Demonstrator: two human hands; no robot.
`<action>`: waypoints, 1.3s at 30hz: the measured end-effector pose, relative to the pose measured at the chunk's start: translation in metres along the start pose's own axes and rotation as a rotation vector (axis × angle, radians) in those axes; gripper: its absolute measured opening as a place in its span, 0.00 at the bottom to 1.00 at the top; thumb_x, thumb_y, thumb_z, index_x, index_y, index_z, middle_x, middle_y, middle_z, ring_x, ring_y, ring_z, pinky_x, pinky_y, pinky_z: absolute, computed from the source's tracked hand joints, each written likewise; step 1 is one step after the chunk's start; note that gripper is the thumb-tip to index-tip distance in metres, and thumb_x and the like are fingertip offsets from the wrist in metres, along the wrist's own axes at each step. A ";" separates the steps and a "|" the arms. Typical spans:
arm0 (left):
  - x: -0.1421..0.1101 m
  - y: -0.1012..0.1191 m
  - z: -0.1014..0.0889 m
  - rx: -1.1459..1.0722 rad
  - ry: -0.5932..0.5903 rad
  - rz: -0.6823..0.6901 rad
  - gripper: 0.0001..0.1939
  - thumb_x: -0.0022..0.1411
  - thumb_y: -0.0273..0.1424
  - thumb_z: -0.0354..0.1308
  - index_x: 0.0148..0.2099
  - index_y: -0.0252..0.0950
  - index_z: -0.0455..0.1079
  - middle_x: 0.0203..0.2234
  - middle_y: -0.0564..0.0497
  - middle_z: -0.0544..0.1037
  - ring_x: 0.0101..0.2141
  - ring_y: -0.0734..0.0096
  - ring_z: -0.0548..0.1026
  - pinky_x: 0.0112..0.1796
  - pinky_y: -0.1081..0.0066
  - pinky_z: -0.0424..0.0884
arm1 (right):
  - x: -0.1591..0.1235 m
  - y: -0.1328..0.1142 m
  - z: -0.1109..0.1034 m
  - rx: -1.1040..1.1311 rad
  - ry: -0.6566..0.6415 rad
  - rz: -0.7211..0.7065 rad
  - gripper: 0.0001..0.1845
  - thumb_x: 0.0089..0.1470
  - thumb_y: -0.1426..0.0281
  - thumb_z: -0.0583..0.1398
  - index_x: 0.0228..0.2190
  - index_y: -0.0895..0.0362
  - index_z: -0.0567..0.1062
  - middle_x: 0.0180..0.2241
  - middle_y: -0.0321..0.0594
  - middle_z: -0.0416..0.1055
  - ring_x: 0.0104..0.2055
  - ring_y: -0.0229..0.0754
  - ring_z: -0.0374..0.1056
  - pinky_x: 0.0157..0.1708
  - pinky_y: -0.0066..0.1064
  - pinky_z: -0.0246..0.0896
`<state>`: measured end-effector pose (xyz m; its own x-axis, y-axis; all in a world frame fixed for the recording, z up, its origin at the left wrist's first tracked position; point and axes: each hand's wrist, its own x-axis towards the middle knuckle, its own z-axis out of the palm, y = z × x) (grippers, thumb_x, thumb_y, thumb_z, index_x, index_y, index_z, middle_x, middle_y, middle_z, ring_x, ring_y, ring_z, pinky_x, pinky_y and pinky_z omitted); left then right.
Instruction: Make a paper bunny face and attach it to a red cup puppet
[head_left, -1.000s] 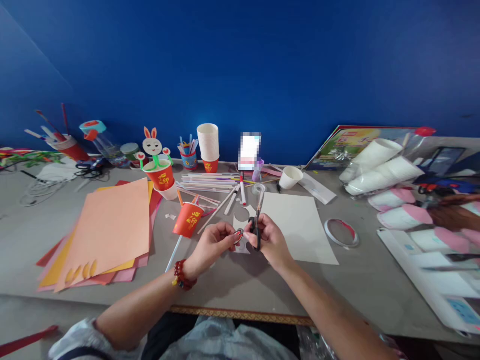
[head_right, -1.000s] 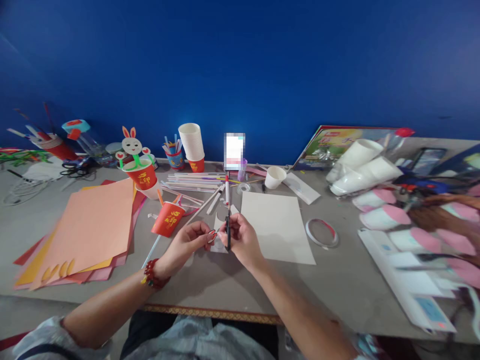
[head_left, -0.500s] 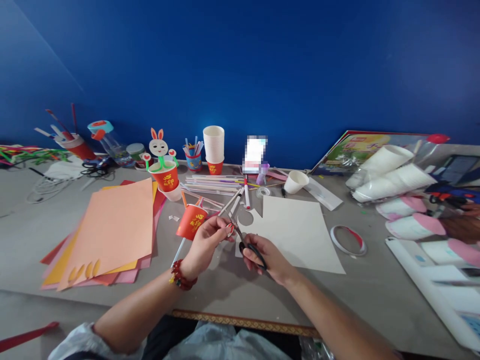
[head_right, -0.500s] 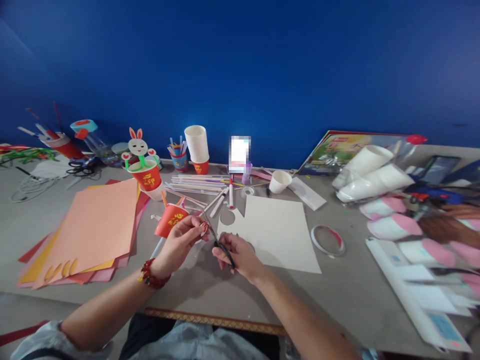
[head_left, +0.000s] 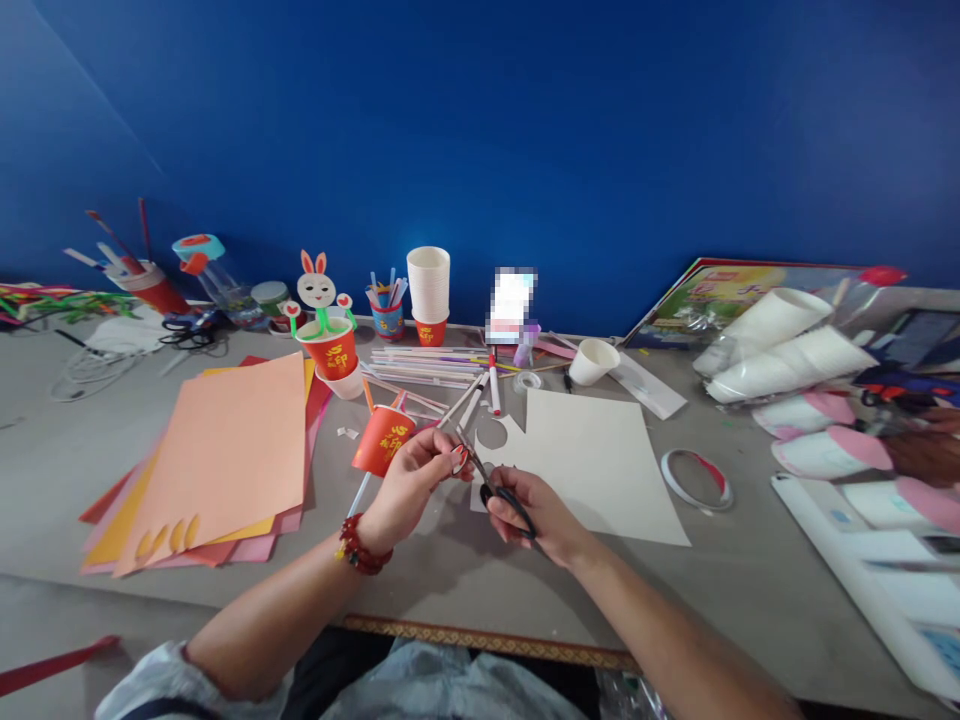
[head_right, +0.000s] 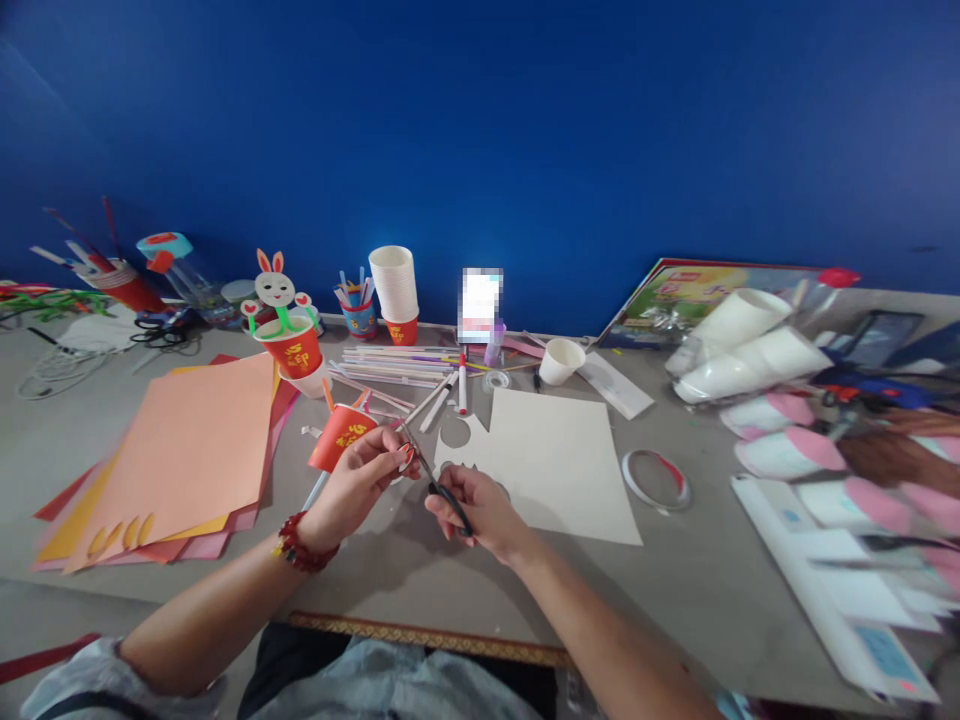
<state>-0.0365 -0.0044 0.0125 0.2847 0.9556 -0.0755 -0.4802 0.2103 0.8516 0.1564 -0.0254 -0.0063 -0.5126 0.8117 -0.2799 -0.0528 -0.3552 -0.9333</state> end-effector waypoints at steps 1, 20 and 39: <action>0.000 0.000 0.000 0.000 0.001 -0.004 0.13 0.57 0.31 0.67 0.30 0.35 0.64 0.27 0.53 0.76 0.29 0.73 0.75 0.36 0.73 0.69 | 0.000 0.000 0.000 -0.001 0.000 0.003 0.27 0.49 0.48 0.66 0.29 0.54 0.61 0.16 0.28 0.66 0.14 0.27 0.49 0.12 0.19 0.41; 0.001 0.004 0.003 -0.005 0.017 -0.030 0.14 0.55 0.32 0.69 0.30 0.35 0.65 0.26 0.53 0.77 0.28 0.73 0.76 0.34 0.73 0.69 | 0.000 -0.003 0.000 -0.022 0.023 0.007 0.29 0.46 0.46 0.67 0.28 0.54 0.62 0.16 0.28 0.66 0.14 0.27 0.49 0.12 0.19 0.41; 0.001 0.005 0.001 -0.012 0.007 -0.040 0.14 0.55 0.31 0.69 0.30 0.35 0.65 0.26 0.53 0.77 0.29 0.73 0.76 0.35 0.73 0.70 | 0.001 -0.004 -0.001 -0.023 0.034 0.006 0.30 0.43 0.46 0.68 0.27 0.55 0.62 0.16 0.27 0.65 0.14 0.27 0.49 0.13 0.20 0.39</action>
<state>-0.0373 -0.0024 0.0173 0.2978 0.9480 -0.1127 -0.4786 0.2504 0.8415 0.1573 -0.0227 -0.0029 -0.4830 0.8253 -0.2926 -0.0297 -0.3494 -0.9365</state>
